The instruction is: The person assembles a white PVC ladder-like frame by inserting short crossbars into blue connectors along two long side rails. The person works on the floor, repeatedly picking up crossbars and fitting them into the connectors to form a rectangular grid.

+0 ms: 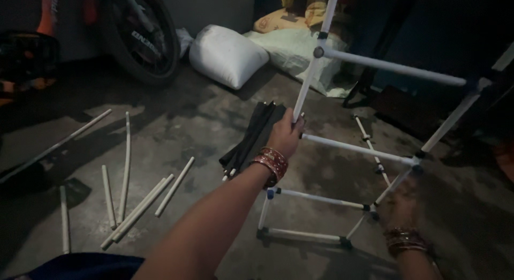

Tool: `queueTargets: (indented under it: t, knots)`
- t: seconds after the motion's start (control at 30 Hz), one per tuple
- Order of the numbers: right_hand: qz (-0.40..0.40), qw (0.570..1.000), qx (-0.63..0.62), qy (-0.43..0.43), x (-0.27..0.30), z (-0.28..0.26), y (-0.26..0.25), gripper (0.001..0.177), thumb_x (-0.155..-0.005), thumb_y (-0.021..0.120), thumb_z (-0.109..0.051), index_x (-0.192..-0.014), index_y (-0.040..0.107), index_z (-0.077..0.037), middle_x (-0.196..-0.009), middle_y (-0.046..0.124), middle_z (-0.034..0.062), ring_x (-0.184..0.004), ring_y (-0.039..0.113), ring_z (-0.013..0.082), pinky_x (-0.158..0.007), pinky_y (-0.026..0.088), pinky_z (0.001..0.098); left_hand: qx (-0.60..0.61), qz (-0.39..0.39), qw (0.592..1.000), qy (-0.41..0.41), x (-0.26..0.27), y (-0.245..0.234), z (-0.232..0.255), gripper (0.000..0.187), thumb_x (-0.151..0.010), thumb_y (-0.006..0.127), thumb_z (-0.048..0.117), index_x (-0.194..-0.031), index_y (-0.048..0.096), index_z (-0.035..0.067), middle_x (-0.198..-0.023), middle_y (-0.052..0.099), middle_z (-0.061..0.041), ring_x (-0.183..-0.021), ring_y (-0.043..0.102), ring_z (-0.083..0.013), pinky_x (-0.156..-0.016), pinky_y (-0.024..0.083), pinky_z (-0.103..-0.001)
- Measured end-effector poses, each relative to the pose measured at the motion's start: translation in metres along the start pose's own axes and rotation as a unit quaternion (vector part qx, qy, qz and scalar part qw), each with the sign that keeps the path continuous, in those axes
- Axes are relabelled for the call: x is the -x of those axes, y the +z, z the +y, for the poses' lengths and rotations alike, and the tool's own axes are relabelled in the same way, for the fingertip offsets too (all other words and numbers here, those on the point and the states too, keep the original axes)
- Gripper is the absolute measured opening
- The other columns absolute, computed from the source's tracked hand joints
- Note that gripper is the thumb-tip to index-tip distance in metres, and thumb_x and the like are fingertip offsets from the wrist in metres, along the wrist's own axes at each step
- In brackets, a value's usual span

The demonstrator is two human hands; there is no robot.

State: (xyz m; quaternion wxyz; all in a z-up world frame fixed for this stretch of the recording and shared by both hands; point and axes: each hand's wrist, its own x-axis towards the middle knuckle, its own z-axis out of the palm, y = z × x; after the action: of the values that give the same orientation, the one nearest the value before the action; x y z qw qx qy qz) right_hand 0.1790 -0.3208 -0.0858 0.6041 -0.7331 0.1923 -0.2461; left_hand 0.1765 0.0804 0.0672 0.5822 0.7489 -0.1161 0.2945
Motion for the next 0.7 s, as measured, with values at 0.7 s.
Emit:
queueTargets:
  t: [0.7]
  knots:
    - [-0.104, 0.986, 0.099, -0.088, 0.063, -0.194, -0.063, 0.048, -0.112, 0.050, -0.042, -0.092, 0.066, -0.001, -0.082, 0.069, 0.0165, -0.068, 0.064, 0.0218, -0.063, 0.053, 0.0373, -0.032, -0.013, 0.999, -0.027, 0.063, 0.010, 0.067, 0.018, -0.100, 0.059, 0.019, -0.106, 0.051, 0.005, -0.088, 0.070, -0.024, -0.088, 0.071, -0.0451, -0.072, 0.054, -0.052]
